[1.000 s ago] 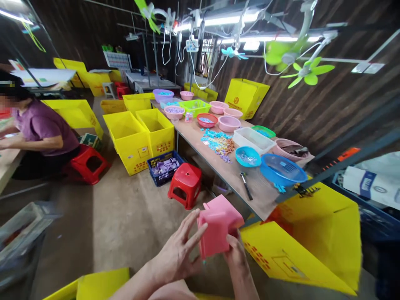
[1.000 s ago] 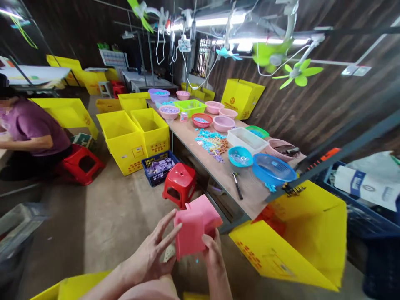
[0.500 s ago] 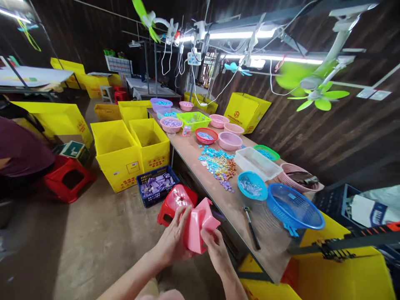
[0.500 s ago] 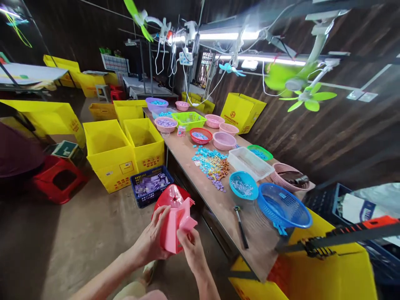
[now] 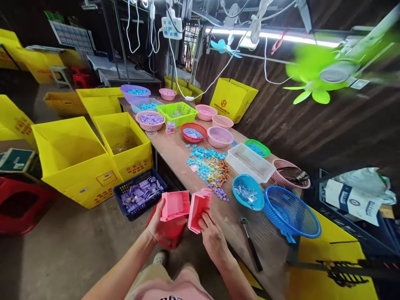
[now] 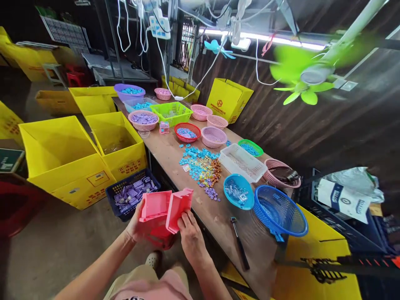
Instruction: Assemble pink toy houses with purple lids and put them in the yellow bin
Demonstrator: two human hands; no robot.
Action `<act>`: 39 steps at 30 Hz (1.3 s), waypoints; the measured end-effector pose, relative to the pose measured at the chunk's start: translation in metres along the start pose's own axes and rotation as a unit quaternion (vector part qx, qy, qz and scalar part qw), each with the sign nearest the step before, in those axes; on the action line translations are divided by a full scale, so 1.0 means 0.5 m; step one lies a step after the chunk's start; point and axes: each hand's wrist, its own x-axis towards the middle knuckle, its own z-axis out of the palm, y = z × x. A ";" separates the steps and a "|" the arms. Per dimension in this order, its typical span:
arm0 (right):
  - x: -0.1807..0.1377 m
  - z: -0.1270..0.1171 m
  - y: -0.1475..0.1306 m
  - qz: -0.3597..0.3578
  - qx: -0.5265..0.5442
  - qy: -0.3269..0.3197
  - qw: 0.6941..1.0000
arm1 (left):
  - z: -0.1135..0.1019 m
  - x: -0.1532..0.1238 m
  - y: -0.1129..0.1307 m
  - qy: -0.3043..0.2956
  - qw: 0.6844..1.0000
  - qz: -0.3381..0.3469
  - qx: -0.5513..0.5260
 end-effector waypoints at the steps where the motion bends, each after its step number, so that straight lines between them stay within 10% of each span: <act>1: 0.004 0.011 0.013 -0.007 -0.002 -0.003 1.000 | 0.007 0.018 0.007 -0.021 1.000 0.003 -0.019; 15: 0.171 0.182 0.499 0.250 0.075 -0.107 0.959 | 0.118 0.232 0.017 0.078 0.985 0.108 0.108; 19: 0.262 0.135 0.451 0.187 0.219 -0.126 0.949 | 0.161 0.275 0.014 0.103 0.975 0.137 0.141; 25: 0.319 0.053 0.315 0.118 0.496 -0.206 0.835 | 0.196 0.316 0.010 0.077 0.978 0.101 0.165; 31: 0.321 0.083 0.336 0.256 0.465 -0.145 0.835 | 0.198 0.340 -0.019 0.103 0.981 0.030 0.160; 36: 0.319 0.059 0.364 0.238 0.594 -0.290 0.712 | 0.192 0.340 -0.028 0.131 0.981 0.042 0.139; 39: 0.313 0.055 0.371 0.199 0.570 -0.292 0.742 | 0.192 0.341 -0.026 0.113 0.978 0.044 0.167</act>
